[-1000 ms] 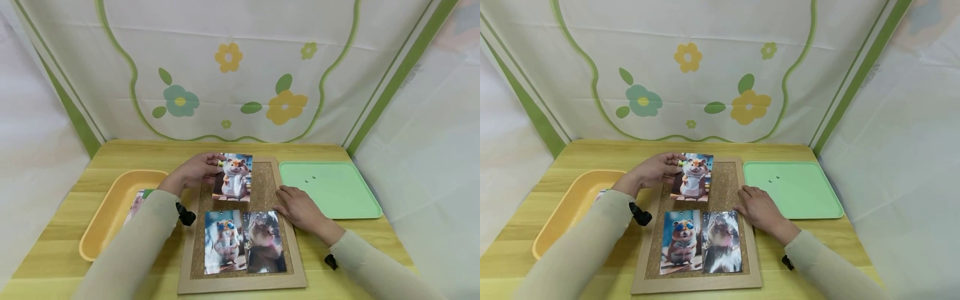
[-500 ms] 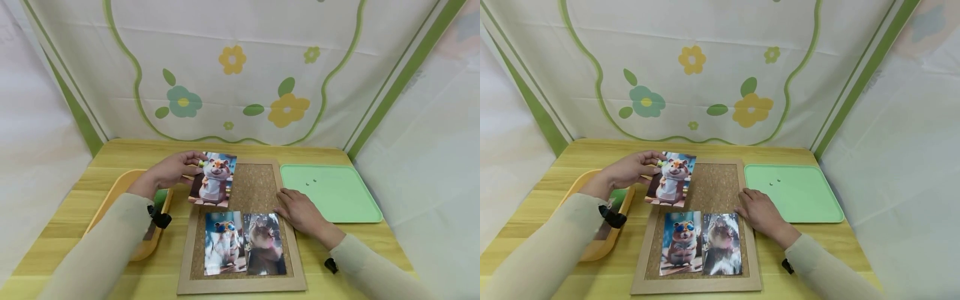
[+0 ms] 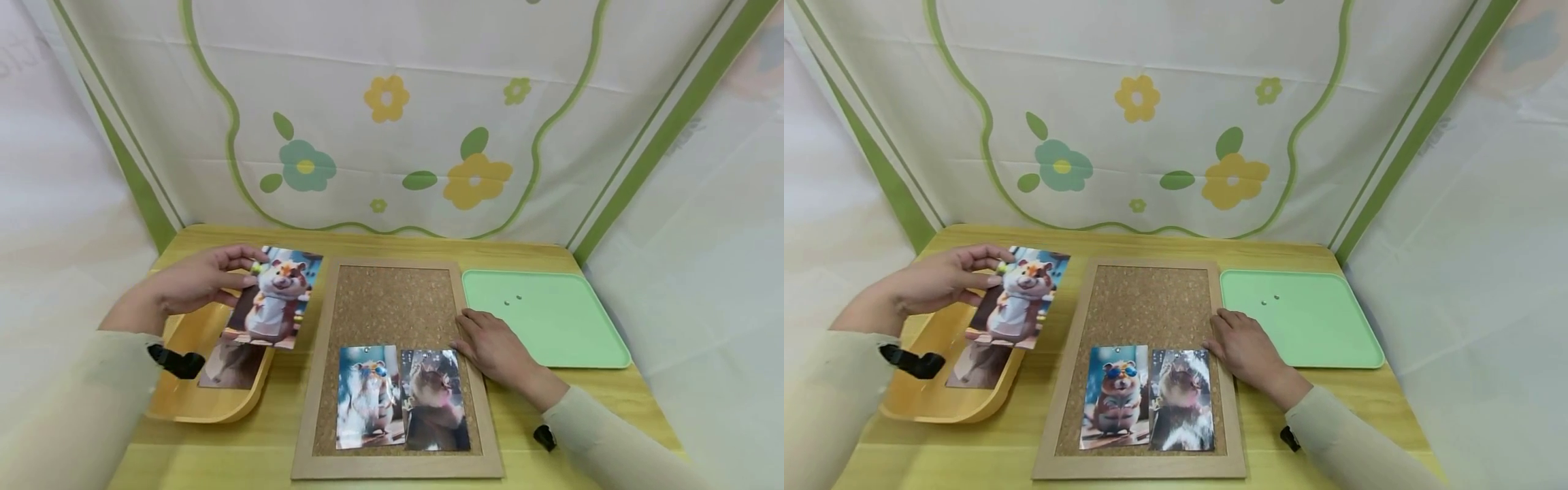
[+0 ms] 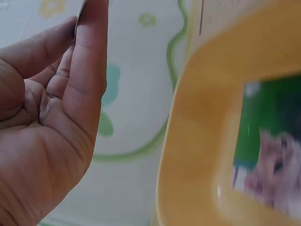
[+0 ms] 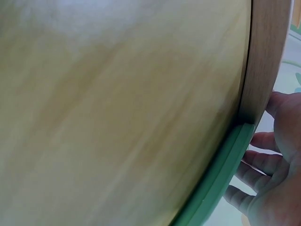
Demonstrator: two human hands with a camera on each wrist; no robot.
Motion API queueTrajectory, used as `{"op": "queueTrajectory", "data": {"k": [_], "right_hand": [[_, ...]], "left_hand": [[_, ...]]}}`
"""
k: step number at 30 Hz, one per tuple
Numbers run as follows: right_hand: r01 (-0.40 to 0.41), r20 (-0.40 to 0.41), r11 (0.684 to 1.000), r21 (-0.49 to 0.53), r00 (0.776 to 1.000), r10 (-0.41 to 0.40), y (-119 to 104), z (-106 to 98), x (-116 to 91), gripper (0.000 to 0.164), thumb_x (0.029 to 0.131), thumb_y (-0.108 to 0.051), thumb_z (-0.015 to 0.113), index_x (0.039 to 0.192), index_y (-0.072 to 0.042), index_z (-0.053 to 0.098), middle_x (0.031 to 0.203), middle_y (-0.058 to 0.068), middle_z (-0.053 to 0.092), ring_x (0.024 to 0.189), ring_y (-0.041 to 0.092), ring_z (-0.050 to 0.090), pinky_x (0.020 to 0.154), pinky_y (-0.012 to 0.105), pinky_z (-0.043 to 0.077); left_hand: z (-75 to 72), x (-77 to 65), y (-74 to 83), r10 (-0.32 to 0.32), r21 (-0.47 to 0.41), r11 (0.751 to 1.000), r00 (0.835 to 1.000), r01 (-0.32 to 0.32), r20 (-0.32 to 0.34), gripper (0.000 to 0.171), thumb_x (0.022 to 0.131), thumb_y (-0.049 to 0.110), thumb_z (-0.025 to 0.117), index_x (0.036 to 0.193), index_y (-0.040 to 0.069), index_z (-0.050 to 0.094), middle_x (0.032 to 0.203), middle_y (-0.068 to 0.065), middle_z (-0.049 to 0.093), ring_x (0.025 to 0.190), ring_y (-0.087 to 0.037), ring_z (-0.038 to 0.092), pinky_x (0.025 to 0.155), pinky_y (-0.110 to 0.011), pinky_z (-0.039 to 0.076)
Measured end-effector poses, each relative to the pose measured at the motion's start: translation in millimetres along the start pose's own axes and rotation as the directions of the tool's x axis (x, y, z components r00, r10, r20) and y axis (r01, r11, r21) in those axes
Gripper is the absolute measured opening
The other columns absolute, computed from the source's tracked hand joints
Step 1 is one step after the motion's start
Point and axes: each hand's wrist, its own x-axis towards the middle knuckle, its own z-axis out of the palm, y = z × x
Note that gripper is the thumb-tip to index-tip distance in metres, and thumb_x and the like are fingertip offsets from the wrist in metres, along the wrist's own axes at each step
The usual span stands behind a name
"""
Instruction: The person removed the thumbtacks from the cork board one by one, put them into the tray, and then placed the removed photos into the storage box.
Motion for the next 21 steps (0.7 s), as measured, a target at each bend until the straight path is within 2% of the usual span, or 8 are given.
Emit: {"op": "queueTrajectory", "data": {"k": [5, 10, 17, 21], "right_hand": [[-0.006, 0.004, 1.000, 0.012, 1.000, 0.006, -1, -1, 0, 0.060, 0.104, -0.039, 0.067, 0.144, 0.004, 0.060, 0.147, 0.025, 0.059, 0.134, 0.044, 0.058, 0.111, 0.060, 0.048], [0.000, 0.006, 1.000, 0.004, 1.000, 0.000, 0, -1, 1, 0.060, 0.104, -0.040, 0.066, 0.144, 0.004, 0.060, 0.147, 0.024, 0.060, 0.134, 0.044, 0.058, 0.111, 0.059, 0.048], [0.001, 0.010, 1.000, 0.004, 1.000, -0.001, 0, -2, 1, 0.059, 0.105, -0.040, 0.065, 0.145, 0.003, 0.060, 0.148, 0.024, 0.059, 0.134, 0.044, 0.058, 0.110, 0.060, 0.048], [-0.001, 0.013, 1.000, 0.007, 1.000, 0.001, 1, 0, 0, 0.060, 0.105, -0.040, 0.065, 0.145, 0.003, 0.059, 0.148, 0.024, 0.059, 0.135, 0.044, 0.058, 0.111, 0.060, 0.047]], "left_hand": [[-18.3, -21.4, -15.7, -0.022, 0.002, 1.000, 0.999, 0.022, -0.033, 0.034, 0.108, 0.010, 0.061, 0.139, 0.017, 0.052, 0.118, -0.003, 0.059, 0.091, -0.019, 0.070, 0.078, -0.039, 0.065], [-28.7, -35.1, -31.0, -0.021, 0.025, 0.999, 0.999, 0.021, -0.024, 0.032, 0.108, 0.010, 0.060, 0.138, 0.019, 0.055, 0.117, -0.001, 0.060, 0.090, -0.018, 0.069, 0.075, -0.037, 0.064], [-37.2, -43.7, -49.2, -0.022, -0.003, 1.000, 0.999, 0.022, 0.040, 0.030, 0.109, 0.009, 0.057, 0.136, 0.023, 0.057, 0.115, 0.001, 0.061, 0.090, -0.017, 0.070, 0.076, -0.036, 0.064], [-40.9, -47.3, -55.4, -0.065, 0.009, 0.998, 0.997, 0.065, 0.049, 0.029, 0.109, 0.010, 0.058, 0.134, 0.023, 0.057, 0.116, -0.002, 0.059, 0.091, -0.018, 0.071, 0.078, -0.039, 0.065]]}}
